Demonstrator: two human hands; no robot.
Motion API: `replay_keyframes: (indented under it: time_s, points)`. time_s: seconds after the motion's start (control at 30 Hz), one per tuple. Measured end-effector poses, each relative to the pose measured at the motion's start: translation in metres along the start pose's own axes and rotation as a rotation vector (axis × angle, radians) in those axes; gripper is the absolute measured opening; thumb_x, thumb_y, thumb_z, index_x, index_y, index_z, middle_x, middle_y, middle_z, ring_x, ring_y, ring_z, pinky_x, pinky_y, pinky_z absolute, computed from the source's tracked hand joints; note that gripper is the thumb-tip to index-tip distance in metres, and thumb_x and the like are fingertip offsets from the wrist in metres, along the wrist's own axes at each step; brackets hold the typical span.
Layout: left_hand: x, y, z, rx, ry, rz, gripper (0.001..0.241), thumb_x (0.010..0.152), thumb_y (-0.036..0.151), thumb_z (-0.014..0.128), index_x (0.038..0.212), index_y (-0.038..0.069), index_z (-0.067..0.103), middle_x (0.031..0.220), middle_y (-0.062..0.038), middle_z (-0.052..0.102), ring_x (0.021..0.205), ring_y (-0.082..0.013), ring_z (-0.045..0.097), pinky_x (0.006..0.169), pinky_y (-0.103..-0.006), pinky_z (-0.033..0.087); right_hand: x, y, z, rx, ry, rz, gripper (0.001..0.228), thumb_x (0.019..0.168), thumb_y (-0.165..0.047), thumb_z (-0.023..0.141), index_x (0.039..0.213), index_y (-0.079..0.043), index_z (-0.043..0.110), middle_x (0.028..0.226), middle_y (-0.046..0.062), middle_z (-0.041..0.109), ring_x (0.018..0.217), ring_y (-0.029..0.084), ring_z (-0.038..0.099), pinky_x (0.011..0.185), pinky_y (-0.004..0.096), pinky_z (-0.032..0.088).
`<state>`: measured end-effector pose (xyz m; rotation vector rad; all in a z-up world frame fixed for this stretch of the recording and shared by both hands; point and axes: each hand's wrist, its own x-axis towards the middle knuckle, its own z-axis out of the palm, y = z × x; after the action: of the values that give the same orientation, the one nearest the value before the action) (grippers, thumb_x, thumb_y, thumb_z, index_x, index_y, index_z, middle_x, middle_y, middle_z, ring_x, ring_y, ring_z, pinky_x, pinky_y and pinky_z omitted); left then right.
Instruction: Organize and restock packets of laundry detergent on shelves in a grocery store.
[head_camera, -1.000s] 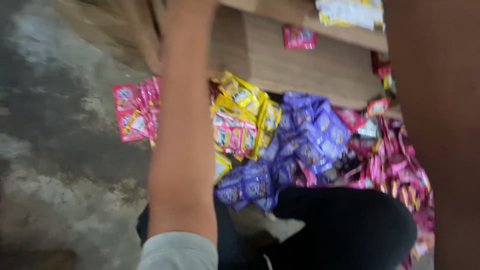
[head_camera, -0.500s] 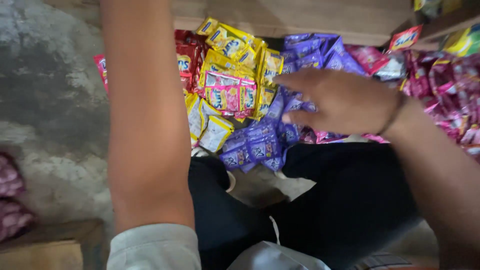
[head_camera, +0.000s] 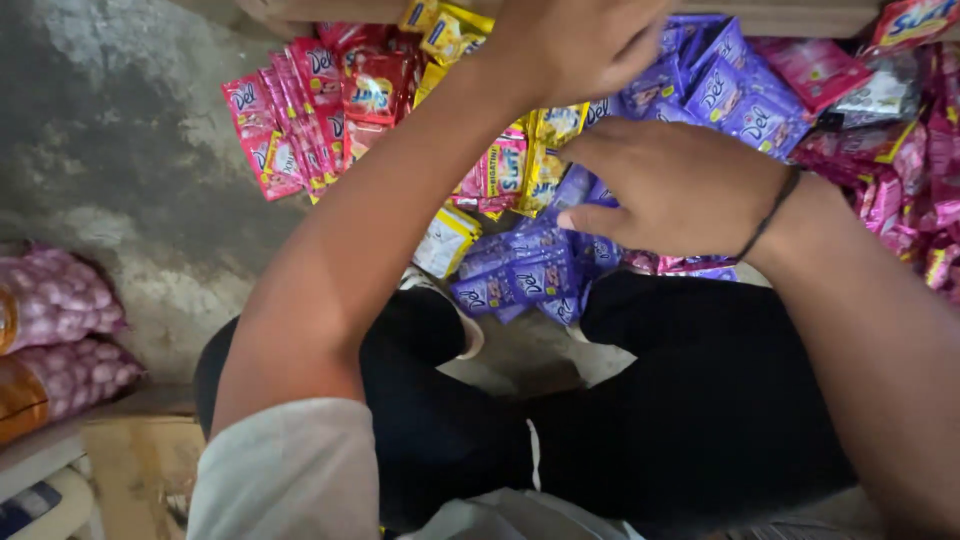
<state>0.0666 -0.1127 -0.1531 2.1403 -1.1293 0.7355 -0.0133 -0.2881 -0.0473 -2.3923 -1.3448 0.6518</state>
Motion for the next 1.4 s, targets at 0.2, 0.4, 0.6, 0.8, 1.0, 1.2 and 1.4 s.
replay_keyframes:
  time_s: [0.2, 0.4, 0.6, 0.8, 1.0, 1.2, 1.4]
  points:
    - [-0.124, 0.004, 0.046, 0.032, -0.591, -0.264, 0.017, 0.094, 0.028, 0.066, 0.096, 0.011, 0.066, 0.078, -0.014, 0.069, 0.071, -0.0403, 0.068, 0.066, -0.0574, 0.054, -0.022, 0.0, -0.017, 0.031, -0.035, 0.083, 0.054, 0.086, -0.042, 0.067, 0.127, -0.007, 0.064, 0.114, 0.018, 0.066, 0.105, 0.04, 0.063, 0.089, 0.05, 0.05]
    - [-0.233, 0.057, 0.064, 0.028, -1.547, -0.379, 0.037, 0.074, 0.031, 0.073, 0.106, 0.014, 0.073, 0.105, -0.016, 0.072, 0.096, -0.0373, 0.071, 0.08, -0.0521, 0.059, -0.032, 0.008, -0.01, 0.036, 0.162, 0.022, 0.054, 0.089, -0.039, 0.07, 0.127, -0.002, 0.062, 0.111, 0.021, 0.066, 0.103, 0.042, 0.063, 0.083, 0.052, 0.05]
    - [-0.327, 0.041, 0.093, 0.163, -1.391, -0.644, 0.03, 0.096, 0.015, 0.058, 0.121, 0.0, 0.064, 0.114, -0.023, 0.069, 0.098, -0.0397, 0.073, 0.075, -0.0544, 0.061, -0.023, -0.006, -0.008, 0.043, 0.133, 0.0, 0.048, 0.087, -0.039, 0.073, 0.116, -0.002, 0.061, 0.103, 0.018, 0.066, 0.093, 0.041, 0.065, 0.075, 0.052, 0.052]
    - [-0.33, 0.036, 0.092, 0.172, -1.216, -0.541, 0.031, 0.088, 0.017, 0.06, 0.114, 0.002, 0.068, 0.115, -0.026, 0.066, 0.094, -0.0416, 0.071, 0.071, -0.0546, 0.059, -0.02, -0.007, -0.011, 0.066, 0.097, 0.029, 0.047, 0.085, -0.038, 0.076, 0.111, -0.002, 0.061, 0.098, 0.018, 0.066, 0.09, 0.042, 0.066, 0.073, 0.053, 0.052]
    - [-0.34, 0.041, 0.107, 0.233, -1.455, -0.515, 0.025, 0.092, 0.018, 0.061, 0.106, 0.004, 0.076, 0.112, -0.022, 0.071, 0.096, -0.0372, 0.074, 0.076, -0.0519, 0.06, -0.017, -0.008, -0.004, 0.061, 0.14, -0.038, 0.046, 0.085, -0.037, 0.076, 0.112, -0.003, 0.062, 0.099, 0.018, 0.066, 0.09, 0.041, 0.066, 0.073, 0.053, 0.053]
    - [-0.265, 0.063, 0.053, 0.157, -1.547, -0.474, 0.021, 0.083, 0.016, 0.07, 0.102, 0.009, 0.077, 0.105, -0.017, 0.075, 0.097, -0.0355, 0.074, 0.08, -0.0487, 0.06, -0.017, -0.007, 0.002, 0.068, 0.189, -0.094, 0.049, 0.083, -0.038, 0.077, 0.113, -0.002, 0.063, 0.098, 0.019, 0.066, 0.089, 0.042, 0.067, 0.073, 0.052, 0.053]
    - [-0.14, 0.08, -0.029, 0.151, -1.61, -0.473, 0.031, 0.076, 0.015, 0.077, 0.106, 0.011, 0.073, 0.106, -0.016, 0.073, 0.099, -0.0354, 0.072, 0.08, -0.0481, 0.059, -0.014, -0.015, -0.003, 0.084, 0.179, -0.096, 0.045, 0.084, -0.037, 0.076, 0.109, -0.001, 0.063, 0.099, 0.019, 0.067, 0.092, 0.041, 0.066, 0.074, 0.052, 0.053]
